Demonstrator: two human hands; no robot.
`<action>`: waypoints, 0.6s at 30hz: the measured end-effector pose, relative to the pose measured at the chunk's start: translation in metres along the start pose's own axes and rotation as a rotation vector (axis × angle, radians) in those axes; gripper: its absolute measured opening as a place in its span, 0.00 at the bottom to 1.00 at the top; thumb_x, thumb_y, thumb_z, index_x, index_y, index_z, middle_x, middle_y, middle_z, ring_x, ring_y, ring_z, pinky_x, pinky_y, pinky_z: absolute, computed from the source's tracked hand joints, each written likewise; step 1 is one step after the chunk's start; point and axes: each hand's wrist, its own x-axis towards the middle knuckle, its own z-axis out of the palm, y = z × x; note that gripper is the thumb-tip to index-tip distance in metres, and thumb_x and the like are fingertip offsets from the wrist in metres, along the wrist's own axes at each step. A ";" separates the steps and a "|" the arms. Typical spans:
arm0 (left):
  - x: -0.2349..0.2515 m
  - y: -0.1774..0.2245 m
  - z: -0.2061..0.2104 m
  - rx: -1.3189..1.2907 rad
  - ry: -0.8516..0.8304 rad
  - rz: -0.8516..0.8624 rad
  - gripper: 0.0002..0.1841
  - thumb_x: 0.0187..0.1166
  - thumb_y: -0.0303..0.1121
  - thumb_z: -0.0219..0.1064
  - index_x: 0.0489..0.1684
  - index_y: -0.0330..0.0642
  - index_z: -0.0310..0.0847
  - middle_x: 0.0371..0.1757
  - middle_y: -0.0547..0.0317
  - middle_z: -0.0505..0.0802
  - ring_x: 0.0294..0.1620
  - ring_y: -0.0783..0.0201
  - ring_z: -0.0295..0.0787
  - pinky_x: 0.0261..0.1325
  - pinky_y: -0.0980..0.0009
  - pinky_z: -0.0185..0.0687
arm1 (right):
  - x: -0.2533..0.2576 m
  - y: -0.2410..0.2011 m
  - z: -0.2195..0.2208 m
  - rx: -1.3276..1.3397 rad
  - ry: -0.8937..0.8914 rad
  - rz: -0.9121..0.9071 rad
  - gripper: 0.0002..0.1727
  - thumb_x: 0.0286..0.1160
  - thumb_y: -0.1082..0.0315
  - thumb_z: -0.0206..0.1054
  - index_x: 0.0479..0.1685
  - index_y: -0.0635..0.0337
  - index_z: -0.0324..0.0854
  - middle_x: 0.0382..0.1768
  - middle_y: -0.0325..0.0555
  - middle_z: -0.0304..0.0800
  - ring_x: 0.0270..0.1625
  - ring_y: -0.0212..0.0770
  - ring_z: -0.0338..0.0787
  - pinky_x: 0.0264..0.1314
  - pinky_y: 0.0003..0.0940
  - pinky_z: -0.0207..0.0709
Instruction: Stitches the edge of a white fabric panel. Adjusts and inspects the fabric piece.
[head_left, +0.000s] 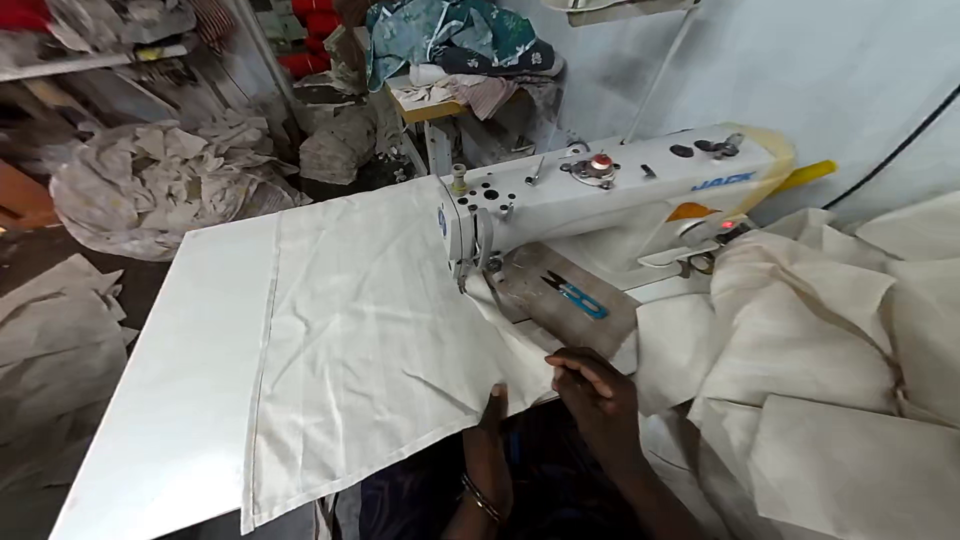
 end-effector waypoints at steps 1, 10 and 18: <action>-0.001 0.002 0.000 0.047 0.004 0.067 0.14 0.87 0.26 0.59 0.63 0.24 0.74 0.48 0.49 0.91 0.47 0.66 0.92 0.54 0.69 0.90 | 0.000 0.000 0.002 -0.106 -0.033 -0.107 0.09 0.69 0.72 0.66 0.35 0.70 0.90 0.38 0.48 0.91 0.36 0.23 0.88 0.40 0.13 0.83; -0.005 0.019 -0.005 0.157 -0.203 0.258 0.08 0.85 0.21 0.56 0.45 0.28 0.81 0.35 0.65 0.93 0.41 0.80 0.91 0.57 0.79 0.86 | -0.020 -0.006 0.019 -0.305 -0.176 -0.341 0.07 0.82 0.66 0.65 0.53 0.55 0.78 0.39 0.42 0.92 0.49 0.33 0.89 0.61 0.18 0.76; -0.005 0.013 -0.017 0.101 -0.258 0.047 0.17 0.93 0.28 0.46 0.48 0.30 0.82 0.37 0.60 0.94 0.42 0.72 0.93 0.55 0.72 0.89 | -0.036 0.022 0.016 -0.256 -0.232 -0.468 0.10 0.87 0.68 0.60 0.52 0.61 0.86 0.52 0.48 0.92 0.64 0.39 0.87 0.75 0.23 0.73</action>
